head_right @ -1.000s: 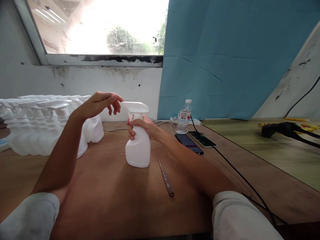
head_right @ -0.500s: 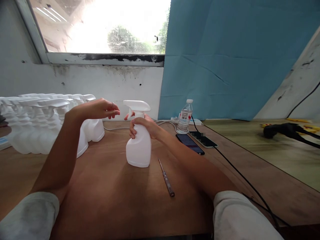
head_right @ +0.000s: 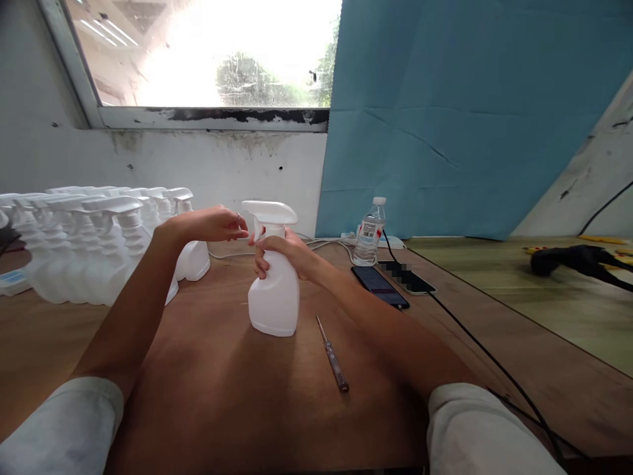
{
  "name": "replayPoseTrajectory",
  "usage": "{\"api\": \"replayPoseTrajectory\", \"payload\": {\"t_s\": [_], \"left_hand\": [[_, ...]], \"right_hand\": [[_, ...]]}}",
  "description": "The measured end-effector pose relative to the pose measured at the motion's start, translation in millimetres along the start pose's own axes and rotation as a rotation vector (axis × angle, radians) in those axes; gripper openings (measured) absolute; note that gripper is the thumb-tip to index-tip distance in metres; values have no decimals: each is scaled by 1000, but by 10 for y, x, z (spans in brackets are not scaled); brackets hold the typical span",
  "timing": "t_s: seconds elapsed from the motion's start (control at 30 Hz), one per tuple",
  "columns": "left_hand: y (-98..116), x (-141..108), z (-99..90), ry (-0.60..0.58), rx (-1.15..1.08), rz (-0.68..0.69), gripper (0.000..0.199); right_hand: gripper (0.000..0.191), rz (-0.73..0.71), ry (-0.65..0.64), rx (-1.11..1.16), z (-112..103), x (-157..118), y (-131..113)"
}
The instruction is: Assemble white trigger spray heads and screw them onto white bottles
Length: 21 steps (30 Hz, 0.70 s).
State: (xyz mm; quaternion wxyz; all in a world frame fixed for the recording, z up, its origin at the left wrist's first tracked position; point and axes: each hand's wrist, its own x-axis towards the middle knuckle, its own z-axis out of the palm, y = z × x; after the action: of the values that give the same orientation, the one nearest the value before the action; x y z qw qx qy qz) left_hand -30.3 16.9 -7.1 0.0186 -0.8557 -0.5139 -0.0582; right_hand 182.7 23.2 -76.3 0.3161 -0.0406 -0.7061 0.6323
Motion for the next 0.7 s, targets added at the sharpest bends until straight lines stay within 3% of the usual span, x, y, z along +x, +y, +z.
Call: {"api": "replayPoseTrajectory", "payload": {"t_s": [0.07, 0.13, 0.3, 0.37, 0.57, 0.7], "left_hand": [[30, -20, -21, 17, -24, 37, 33], [65, -37, -35, 106, -69, 122, 31], [157, -86, -59, 538, -233, 353, 34], [169, -101, -58, 637, -231, 390, 34], [103, -76, -15, 731, -127, 404, 28], [114, -68, -14, 669, -176, 406, 28]], "right_hand": [[10, 4, -7, 4, -7, 4, 4], [11, 6, -6, 8, -15, 5, 10], [10, 16, 10, 24, 4, -5, 20], [13, 11, 23, 40, 17, -8, 21], [16, 14, -25, 64, -6, 2, 22], [17, 21, -42, 75, -28, 10, 23]]}}
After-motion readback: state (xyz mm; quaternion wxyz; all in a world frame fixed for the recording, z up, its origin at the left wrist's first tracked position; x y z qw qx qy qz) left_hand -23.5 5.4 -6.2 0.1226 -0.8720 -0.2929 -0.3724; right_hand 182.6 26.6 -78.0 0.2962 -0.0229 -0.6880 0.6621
